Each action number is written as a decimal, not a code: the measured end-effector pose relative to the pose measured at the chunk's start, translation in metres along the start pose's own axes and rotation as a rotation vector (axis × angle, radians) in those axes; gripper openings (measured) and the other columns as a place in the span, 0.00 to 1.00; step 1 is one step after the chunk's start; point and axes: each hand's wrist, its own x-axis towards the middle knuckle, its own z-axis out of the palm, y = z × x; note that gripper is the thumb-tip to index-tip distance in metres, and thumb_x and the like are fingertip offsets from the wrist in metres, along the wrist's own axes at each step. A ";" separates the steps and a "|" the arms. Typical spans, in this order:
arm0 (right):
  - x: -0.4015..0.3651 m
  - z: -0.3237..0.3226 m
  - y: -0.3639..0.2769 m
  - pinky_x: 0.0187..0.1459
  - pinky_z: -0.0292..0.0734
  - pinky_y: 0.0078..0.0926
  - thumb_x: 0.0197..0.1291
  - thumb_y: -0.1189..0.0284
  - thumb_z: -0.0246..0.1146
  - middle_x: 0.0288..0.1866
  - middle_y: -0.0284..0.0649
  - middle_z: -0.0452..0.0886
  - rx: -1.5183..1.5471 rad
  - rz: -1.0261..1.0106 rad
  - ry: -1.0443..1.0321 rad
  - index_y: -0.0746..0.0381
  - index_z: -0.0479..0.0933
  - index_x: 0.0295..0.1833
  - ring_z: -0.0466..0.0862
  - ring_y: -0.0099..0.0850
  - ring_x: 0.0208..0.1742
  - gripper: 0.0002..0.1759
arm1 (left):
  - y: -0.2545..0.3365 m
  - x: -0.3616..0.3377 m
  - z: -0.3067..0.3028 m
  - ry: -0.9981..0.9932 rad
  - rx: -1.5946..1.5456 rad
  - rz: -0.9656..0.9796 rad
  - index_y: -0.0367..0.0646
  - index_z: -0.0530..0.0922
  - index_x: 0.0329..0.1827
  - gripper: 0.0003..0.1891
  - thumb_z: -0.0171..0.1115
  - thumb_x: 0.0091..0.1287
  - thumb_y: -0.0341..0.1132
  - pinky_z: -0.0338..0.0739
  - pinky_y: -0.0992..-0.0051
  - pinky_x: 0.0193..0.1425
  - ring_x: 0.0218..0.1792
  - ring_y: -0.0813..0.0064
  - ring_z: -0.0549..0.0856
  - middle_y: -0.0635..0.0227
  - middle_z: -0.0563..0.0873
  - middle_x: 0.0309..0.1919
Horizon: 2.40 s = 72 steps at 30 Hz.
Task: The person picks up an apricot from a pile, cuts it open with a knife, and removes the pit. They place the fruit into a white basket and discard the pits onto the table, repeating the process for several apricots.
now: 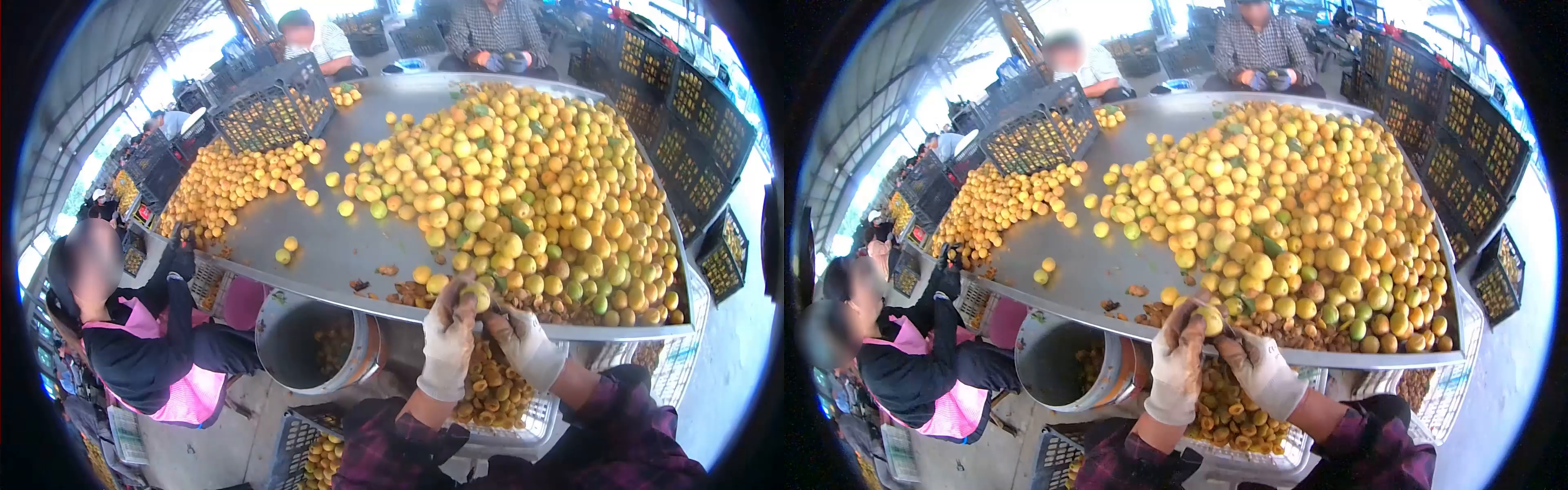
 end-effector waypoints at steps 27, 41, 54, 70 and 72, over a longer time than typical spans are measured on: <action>0.007 0.023 -0.018 0.42 0.80 0.46 0.71 0.64 0.62 0.40 0.56 0.84 -0.177 0.017 0.037 0.68 0.72 0.60 0.86 0.54 0.44 0.21 | 0.027 -0.002 0.003 0.019 0.079 -0.168 0.28 0.76 0.58 0.31 0.53 0.77 0.56 0.81 0.69 0.56 0.48 0.63 0.87 0.46 0.87 0.49; 0.009 0.024 -0.008 0.45 0.80 0.45 0.68 0.73 0.60 0.42 0.55 0.85 -0.284 -0.053 0.003 0.67 0.73 0.64 0.85 0.56 0.44 0.20 | 0.018 0.006 -0.002 0.115 -0.054 -0.234 0.33 0.85 0.46 0.22 0.61 0.75 0.49 0.76 0.82 0.35 0.32 0.81 0.84 0.66 0.89 0.35; 0.002 0.002 -0.015 0.34 0.73 0.30 0.71 0.61 0.63 0.31 0.33 0.80 0.481 0.296 -0.245 0.69 0.80 0.50 0.76 0.25 0.32 0.19 | 0.051 -0.008 0.010 -0.013 0.173 -0.232 0.32 0.84 0.43 0.12 0.65 0.68 0.35 0.76 0.77 0.43 0.37 0.79 0.83 0.68 0.85 0.36; 0.012 -0.053 -0.026 0.34 0.77 0.20 0.61 0.61 0.74 0.36 0.33 0.85 0.514 0.392 -0.121 0.66 0.84 0.50 0.82 0.20 0.34 0.21 | 0.022 -0.009 0.014 -0.211 0.564 0.008 0.32 0.70 0.70 0.28 0.61 0.66 0.30 0.79 0.71 0.38 0.31 0.71 0.85 0.57 0.85 0.38; 0.011 -0.049 -0.026 0.34 0.78 0.21 0.60 0.64 0.73 0.36 0.34 0.85 0.575 0.506 -0.148 0.67 0.84 0.47 0.82 0.20 0.34 0.17 | 0.015 -0.013 0.013 -0.267 0.659 0.087 0.33 0.67 0.72 0.32 0.63 0.64 0.33 0.82 0.65 0.44 0.38 0.56 0.89 0.45 0.86 0.42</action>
